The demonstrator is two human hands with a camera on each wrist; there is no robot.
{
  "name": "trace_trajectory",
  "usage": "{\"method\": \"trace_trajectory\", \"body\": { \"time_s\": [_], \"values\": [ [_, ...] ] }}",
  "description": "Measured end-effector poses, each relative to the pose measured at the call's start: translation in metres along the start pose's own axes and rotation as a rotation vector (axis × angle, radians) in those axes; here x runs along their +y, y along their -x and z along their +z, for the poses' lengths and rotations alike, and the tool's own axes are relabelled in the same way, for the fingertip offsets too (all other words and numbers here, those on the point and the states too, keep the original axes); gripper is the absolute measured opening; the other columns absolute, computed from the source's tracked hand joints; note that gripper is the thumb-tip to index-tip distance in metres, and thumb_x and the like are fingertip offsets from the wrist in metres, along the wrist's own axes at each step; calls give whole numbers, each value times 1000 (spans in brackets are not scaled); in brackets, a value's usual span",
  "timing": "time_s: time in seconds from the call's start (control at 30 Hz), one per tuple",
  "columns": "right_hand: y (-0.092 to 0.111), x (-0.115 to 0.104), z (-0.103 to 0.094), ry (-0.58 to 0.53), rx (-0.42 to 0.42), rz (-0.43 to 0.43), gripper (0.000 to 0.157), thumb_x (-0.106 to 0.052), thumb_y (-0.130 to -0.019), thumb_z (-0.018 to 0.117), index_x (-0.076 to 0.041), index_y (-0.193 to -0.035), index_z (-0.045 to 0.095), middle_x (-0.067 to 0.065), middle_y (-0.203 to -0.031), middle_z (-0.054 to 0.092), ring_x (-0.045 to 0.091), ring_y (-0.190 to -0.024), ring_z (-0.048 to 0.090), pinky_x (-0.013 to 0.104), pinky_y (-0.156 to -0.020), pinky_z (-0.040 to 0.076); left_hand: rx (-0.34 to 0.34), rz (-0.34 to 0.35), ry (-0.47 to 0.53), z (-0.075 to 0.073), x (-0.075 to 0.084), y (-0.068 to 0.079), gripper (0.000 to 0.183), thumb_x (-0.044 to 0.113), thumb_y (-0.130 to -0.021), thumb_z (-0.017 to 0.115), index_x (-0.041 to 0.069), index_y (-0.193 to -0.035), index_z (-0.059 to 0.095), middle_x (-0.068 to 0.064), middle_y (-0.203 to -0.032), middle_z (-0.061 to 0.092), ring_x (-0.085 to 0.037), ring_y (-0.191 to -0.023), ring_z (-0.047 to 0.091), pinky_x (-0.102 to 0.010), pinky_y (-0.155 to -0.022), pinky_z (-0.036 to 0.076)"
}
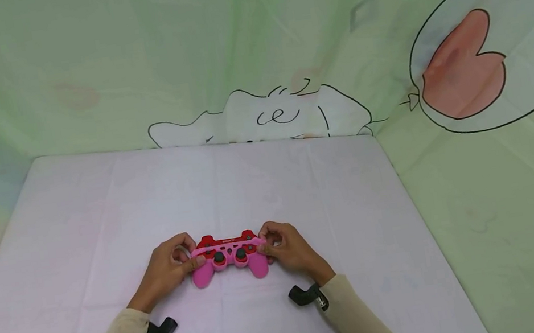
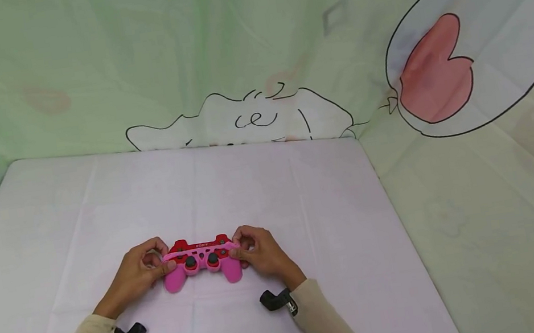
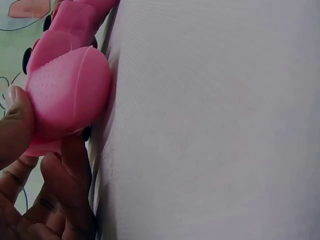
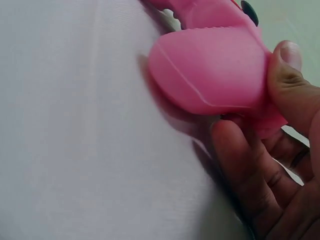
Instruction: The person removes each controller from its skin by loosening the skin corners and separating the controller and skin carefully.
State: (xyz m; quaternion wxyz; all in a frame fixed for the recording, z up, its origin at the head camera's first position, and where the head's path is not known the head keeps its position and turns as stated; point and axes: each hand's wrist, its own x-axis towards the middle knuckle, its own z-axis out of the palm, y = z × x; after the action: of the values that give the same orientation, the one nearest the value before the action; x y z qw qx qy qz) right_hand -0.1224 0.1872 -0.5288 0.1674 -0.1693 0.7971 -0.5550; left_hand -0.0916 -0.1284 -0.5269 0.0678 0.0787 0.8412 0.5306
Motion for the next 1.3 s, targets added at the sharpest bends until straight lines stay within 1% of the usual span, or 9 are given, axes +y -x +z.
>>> {"method": "trace_trajectory", "body": {
  "time_s": [0.13,0.3,0.43,0.57,0.67,0.8,0.97,1.1,1.3],
  "values": [
    [6,-1,5,93,63,-4,16,-23,-90,74,-20,-96,59,2,-82,59,17,-73,60,31,-62,57,64,59,-82,4,1,3,29,30,-80,84,22,-90,59,4,-88,61,-14,-79,57,-25,-70,46],
    [13,-3,9,190,149,3,23,-31,-88,77,-28,-101,58,-3,-90,60,15,-86,59,24,-62,51,86,13,-116,6,5,9,35,39,-80,83,24,-96,56,5,-95,63,-12,-83,59,-23,-69,49],
    [18,-4,10,139,160,16,40,-27,-80,84,-29,-112,59,0,-99,64,19,-90,62,25,-63,54,73,-12,-80,4,4,12,41,45,-78,83,26,-103,56,5,-96,65,-12,-82,61,-23,-66,49],
    [20,-3,10,89,168,-1,49,-24,-74,89,-26,-115,61,3,-102,65,24,-84,64,26,-63,55,52,-17,-12,2,0,13,47,37,-73,89,29,-106,57,4,-88,66,-14,-78,61,-24,-61,50],
    [20,0,11,100,205,-12,47,-26,-72,90,-23,-110,62,3,-95,65,24,-81,63,25,-63,54,46,-10,21,2,-1,13,49,31,-70,92,30,-105,57,4,-84,65,-14,-77,61,-25,-60,50],
    [20,-2,11,113,232,-5,42,-23,-72,90,-18,-104,64,8,-83,62,24,-77,58,24,-62,49,61,26,8,3,-3,12,46,35,-70,91,27,-101,58,3,-83,64,-13,-78,60,-23,-61,49],
    [22,-18,9,61,181,8,36,-15,-75,87,-12,-101,63,15,-69,56,17,-62,51,21,-55,40,87,88,-12,4,-4,11,42,37,-71,89,25,-97,60,2,-82,62,-13,-76,59,-22,-62,47],
    [24,-28,9,16,148,10,31,-14,-77,85,-10,-99,63,14,-59,52,11,-52,47,22,-49,38,100,123,-28,4,-4,11,38,35,-72,89,25,-95,61,4,-82,62,-13,-75,58,-22,-63,46],
    [23,-23,10,31,121,34,26,-19,-81,81,-16,-98,62,8,-53,47,13,-42,46,23,-42,39,105,141,-101,3,1,10,36,28,-71,91,28,-90,61,8,-78,61,-12,-71,58,-23,-62,45]
  ]
}}
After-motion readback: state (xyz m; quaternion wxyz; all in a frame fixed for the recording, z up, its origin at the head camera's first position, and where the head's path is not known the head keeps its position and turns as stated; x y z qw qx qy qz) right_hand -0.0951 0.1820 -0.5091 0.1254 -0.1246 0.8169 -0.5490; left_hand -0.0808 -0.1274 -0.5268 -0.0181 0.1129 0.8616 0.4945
